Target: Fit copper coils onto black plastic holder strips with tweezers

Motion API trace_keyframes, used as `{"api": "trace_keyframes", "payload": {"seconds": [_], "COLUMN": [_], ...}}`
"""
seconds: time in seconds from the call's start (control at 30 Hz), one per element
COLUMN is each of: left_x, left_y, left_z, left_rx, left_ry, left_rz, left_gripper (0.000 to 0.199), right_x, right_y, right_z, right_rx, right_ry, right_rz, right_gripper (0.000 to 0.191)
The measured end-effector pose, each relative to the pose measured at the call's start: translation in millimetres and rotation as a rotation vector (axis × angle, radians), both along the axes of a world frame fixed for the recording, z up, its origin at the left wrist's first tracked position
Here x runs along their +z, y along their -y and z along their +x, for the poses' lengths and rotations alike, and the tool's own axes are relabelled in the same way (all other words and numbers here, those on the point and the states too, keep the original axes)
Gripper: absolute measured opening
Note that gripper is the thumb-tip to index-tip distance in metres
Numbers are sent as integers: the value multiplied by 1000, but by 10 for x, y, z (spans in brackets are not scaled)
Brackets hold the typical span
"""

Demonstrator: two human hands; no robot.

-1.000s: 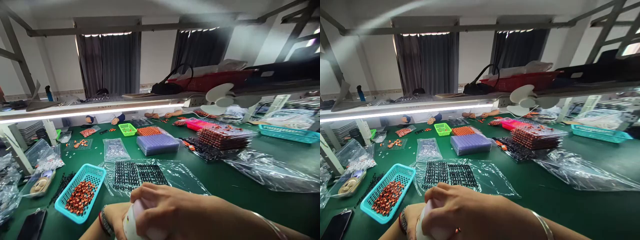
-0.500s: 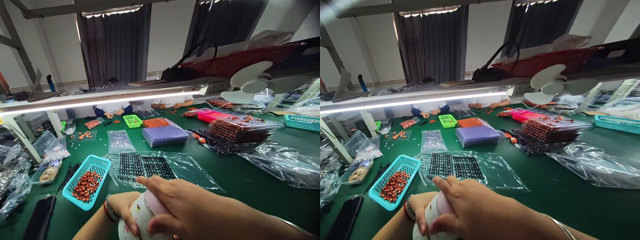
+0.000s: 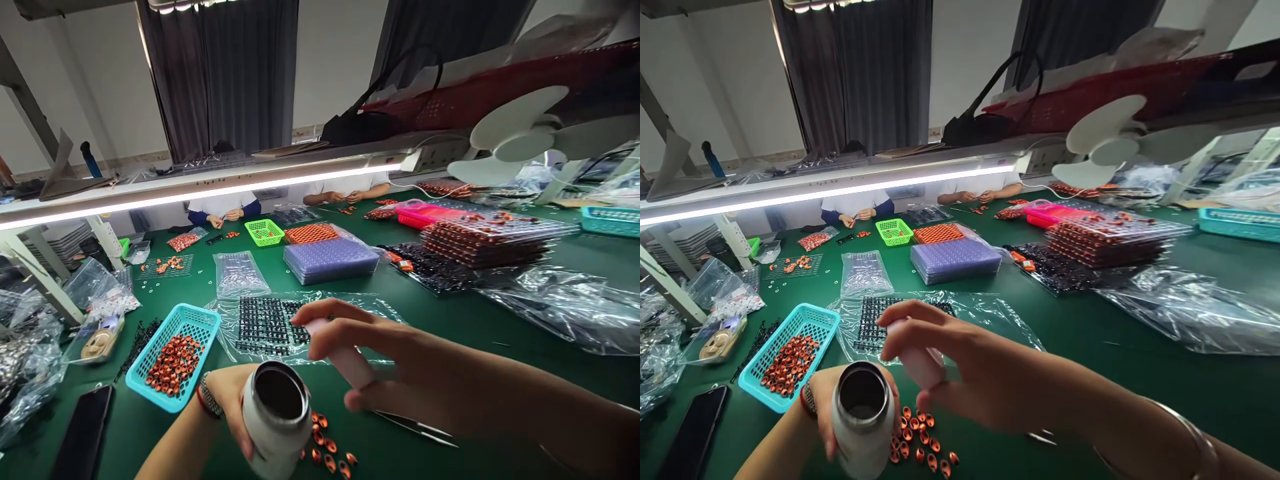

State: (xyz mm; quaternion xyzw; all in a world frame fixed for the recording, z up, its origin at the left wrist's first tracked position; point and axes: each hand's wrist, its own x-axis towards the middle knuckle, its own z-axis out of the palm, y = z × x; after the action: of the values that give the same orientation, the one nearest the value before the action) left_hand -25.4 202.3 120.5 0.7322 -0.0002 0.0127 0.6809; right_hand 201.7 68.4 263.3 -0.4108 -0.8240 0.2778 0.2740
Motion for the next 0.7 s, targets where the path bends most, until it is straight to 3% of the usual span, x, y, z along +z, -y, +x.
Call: {"api": "trace_keyframes", "payload": {"seconds": [0.17,0.4,0.47,0.6,0.7], "left_x": [213,242,292,398,413], "left_y": [-43,-12,20,76,80], "left_z": [-123,-97,-75,-50,-67], "left_rx": [79,126,127,95,119], "left_ry": [270,246,196,186,198], "left_rz": [258,425,482,483,531], "left_gripper": [104,99,100,87,84], "right_x": [-155,-48,-30,7,68], "right_y": [38,123,121,125,126], "right_z": [55,-219,-307,-423,-463], "right_rx": [8,69,120,196,209], "right_ry": [26,158,216,300,309], "right_rz": [27,59,91,146,168], "right_gripper": [50,65,62,38,33]}}
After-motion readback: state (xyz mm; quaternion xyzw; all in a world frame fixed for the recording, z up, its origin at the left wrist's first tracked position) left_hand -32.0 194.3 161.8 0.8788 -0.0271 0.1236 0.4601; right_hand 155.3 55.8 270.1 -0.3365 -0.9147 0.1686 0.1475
